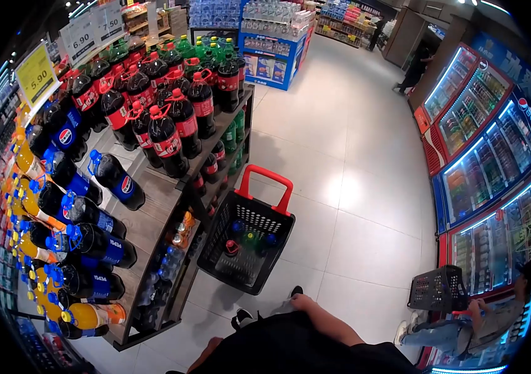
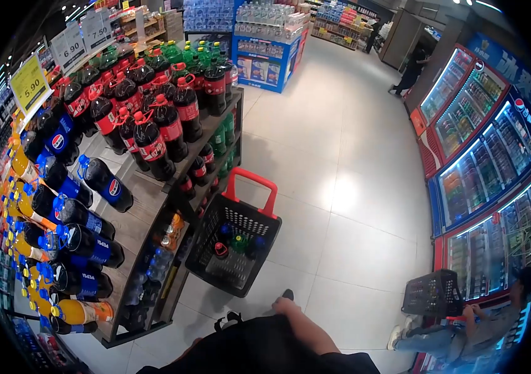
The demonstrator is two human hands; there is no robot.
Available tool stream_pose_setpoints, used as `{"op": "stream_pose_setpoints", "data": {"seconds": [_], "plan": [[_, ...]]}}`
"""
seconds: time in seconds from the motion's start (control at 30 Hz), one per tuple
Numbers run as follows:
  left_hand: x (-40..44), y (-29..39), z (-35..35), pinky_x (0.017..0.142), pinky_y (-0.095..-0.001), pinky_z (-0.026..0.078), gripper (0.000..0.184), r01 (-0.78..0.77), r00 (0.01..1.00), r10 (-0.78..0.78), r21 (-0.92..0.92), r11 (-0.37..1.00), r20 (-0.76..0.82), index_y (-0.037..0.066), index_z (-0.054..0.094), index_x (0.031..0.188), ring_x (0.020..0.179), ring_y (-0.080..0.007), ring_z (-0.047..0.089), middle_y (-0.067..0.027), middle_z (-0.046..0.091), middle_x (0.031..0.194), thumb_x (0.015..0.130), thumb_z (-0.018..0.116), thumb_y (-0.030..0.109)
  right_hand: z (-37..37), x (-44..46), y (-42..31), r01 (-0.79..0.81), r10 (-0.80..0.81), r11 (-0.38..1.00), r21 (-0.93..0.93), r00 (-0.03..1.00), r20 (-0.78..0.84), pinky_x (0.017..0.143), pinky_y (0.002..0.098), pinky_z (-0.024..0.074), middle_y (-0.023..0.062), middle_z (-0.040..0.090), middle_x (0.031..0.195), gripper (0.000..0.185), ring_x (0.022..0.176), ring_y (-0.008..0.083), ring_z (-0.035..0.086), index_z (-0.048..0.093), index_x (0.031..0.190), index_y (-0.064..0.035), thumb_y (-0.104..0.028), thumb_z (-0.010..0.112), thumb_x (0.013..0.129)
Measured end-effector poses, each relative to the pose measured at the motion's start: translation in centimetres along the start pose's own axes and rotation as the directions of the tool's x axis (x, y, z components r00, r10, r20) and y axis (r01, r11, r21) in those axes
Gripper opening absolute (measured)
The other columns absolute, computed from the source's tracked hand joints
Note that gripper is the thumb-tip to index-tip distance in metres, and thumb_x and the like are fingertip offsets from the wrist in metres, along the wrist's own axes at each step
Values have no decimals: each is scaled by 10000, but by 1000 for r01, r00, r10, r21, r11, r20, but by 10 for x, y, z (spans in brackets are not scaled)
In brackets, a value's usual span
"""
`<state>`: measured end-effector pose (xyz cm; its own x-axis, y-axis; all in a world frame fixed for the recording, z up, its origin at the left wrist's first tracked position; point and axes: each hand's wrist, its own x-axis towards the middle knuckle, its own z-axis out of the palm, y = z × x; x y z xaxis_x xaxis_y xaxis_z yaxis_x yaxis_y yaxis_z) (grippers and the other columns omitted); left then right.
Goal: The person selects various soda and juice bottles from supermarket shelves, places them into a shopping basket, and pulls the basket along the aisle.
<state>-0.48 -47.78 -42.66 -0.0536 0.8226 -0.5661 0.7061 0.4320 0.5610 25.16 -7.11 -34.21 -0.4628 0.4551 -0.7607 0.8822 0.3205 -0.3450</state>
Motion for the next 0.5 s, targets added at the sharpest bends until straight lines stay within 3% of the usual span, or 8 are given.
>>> {"op": "stream_pose_setpoints", "data": {"seconds": [0.03, 0.07, 0.13, 0.2, 0.27, 0.3, 0.4, 0.5], "plan": [[-14, 10, 0, 536, -398, 492, 272, 252, 965, -227, -233, 939, 129, 11, 647, 747, 599, -253, 617, -117, 622, 671, 838, 540, 244, -4, -8, 10, -50, 54, 996, 79, 997, -54, 910, 416, 489, 168, 671, 1080, 444, 1033, 327, 630, 663, 1124, -108, -403, 562, 807], [-28, 16, 0, 539, -398, 493, 273, 426, 901, -363, -327, 844, 236, 11, 648, 747, 600, -254, 618, -118, 624, 673, 838, 540, 245, -9, -13, 21, -94, 111, 983, 159, 989, -102, 889, 392, 501, 163, 686, 1035, 439, 998, 316, 646, 672, 1096, -85, -393, 569, 801], [-40, 32, -9, 543, -400, 494, 276, 573, 814, -469, -337, 747, 342, 10, 651, 748, 602, -256, 619, -121, 627, 678, 837, 539, 246, 0, -15, 59, -210, 223, 954, 213, 974, -35, 874, 389, 500, 161, 685, 1047, 422, 1005, 304, 645, 686, 1080, -108, -389, 572, 787], [-31, 46, -20, 548, -401, 495, 279, 628, 767, -510, -294, 720, 390, 9, 654, 748, 604, -257, 620, -123, 630, 683, 836, 539, 248, -2, -33, 82, -254, 281, 951, 176, 947, -154, 878, 382, 493, 158, 689, 1037, 417, 1005, 300, 642, 699, 1048, -100, -395, 578, 780], [-3, 62, -32, 552, -403, 497, 282, 645, 747, -527, -248, 723, 405, 9, 657, 749, 606, -259, 621, -126, 633, 687, 836, 539, 249, -3, -22, 125, -228, 271, 909, 349, 960, -77, 899, 380, 481, 163, 687, 1043, 411, 1011, 303, 636, 704, 1021, -74, -384, 596, 774], [20, 71, -38, 554, -403, 497, 283, 640, 748, -531, -223, 735, 399, 8, 658, 749, 607, -260, 622, -127, 635, 690, 835, 539, 250, 7, -10, 154, -164, 256, 884, 438, 953, -161, 899, 383, 479, 169, 685, 1041, 409, 1000, 292, 638, 703, 1010, -52, -368, 614, 766], [111, 105, -57, 561, -406, 499, 287, 592, 779, -524, -128, 796, 346, 7, 663, 750, 610, -263, 623, -131, 639, 697, 834, 538, 252, -21, -15, 204, -81, 265, 769, 634, 943, -201, 823, 384, 500, 160, 694, 903, 363, 888, 277, 648, 704, 919, -19, -335, 600, 775], [228, 177, -87, 568, -408, 501, 292, 555, 831, -529, -306, 773, 173, 6, 667, 751, 613, -265, 625, -135, 644, 704, 833, 538, 254, -41, -10, 268, -52, 223, 734, 677, 960, -168, 753, 378, 507, 140, 690, 848, 343, 808, 264, 640, 696, 876, -7, -319, 591, 777]]}}
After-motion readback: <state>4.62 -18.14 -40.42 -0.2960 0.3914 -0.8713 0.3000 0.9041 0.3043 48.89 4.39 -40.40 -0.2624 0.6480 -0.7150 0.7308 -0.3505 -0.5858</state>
